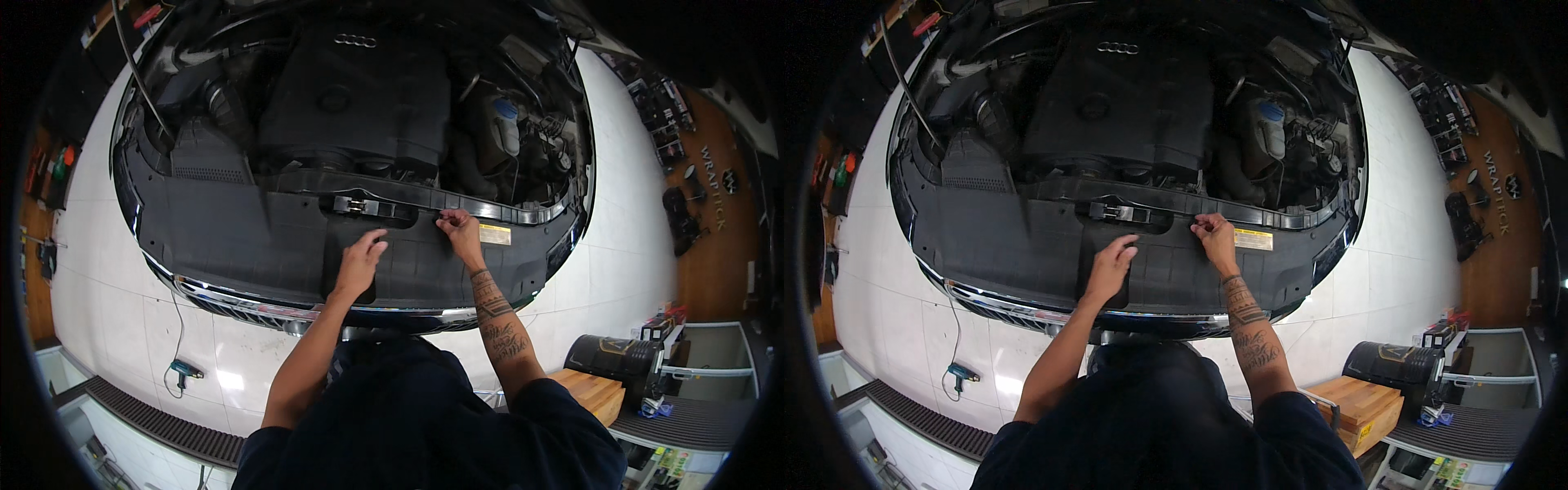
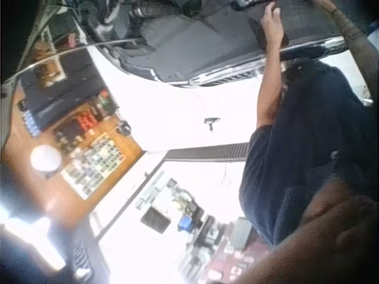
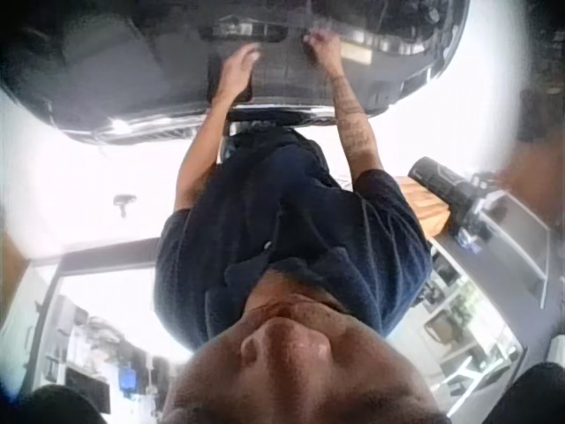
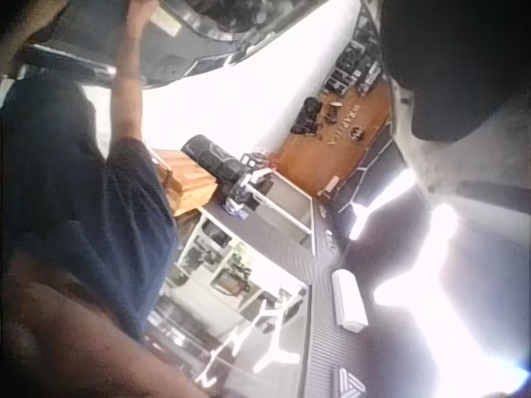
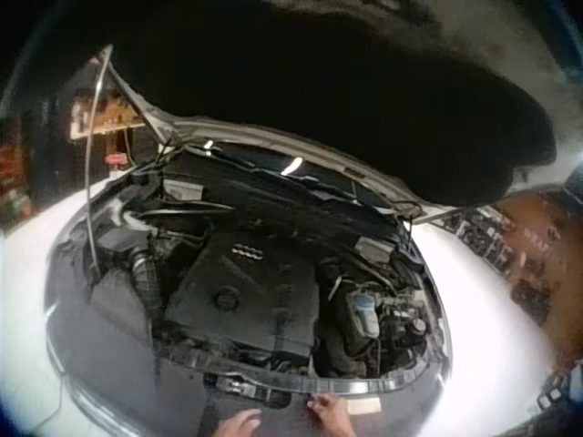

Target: The person aligns and secures a black car bumper to the front of a dark green Audi using plastic fasteners. The person uses a heat gun to warm the bumper area, then inserts and presses fasteners into the bumper and grille to attach it.

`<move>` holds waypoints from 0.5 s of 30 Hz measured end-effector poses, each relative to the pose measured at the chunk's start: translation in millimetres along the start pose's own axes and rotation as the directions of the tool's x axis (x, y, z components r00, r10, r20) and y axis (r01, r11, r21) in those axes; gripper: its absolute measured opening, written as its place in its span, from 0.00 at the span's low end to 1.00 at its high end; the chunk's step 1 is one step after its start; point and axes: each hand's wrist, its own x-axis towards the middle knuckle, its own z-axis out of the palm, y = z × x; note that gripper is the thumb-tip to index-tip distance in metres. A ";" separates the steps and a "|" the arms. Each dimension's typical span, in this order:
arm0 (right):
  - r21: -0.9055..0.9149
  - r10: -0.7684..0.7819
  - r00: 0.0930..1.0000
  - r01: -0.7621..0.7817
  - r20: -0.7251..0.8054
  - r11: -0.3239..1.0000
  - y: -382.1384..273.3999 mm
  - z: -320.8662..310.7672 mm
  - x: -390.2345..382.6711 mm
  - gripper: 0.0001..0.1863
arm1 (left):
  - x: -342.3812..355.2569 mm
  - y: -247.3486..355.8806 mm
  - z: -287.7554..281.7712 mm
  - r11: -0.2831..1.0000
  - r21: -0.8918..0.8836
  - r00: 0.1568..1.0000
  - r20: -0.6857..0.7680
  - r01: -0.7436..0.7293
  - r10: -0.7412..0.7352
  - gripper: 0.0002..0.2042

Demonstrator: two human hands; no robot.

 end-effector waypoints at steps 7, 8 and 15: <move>-0.340 -0.159 0.987 0.151 0.006 0.928 -14.7 3.3 -3.1 0.12 | -42.3 -14.3 -84.6 0.998 -0.052 0.970 -0.242 -0.029 0.016 0.14; -0.381 -0.200 0.980 0.192 0.020 0.904 -13.7 3.1 -2.2 0.12 | -44.9 -15.6 -94.4 0.998 -0.048 0.962 -0.272 -0.032 0.017 0.14; -0.543 -0.338 0.931 0.356 0.137 0.761 -23.8 8.6 -1.8 0.10 | -52.6 -24.2 -125.5 0.992 -0.125 0.944 -0.323 0.029 -0.069 0.13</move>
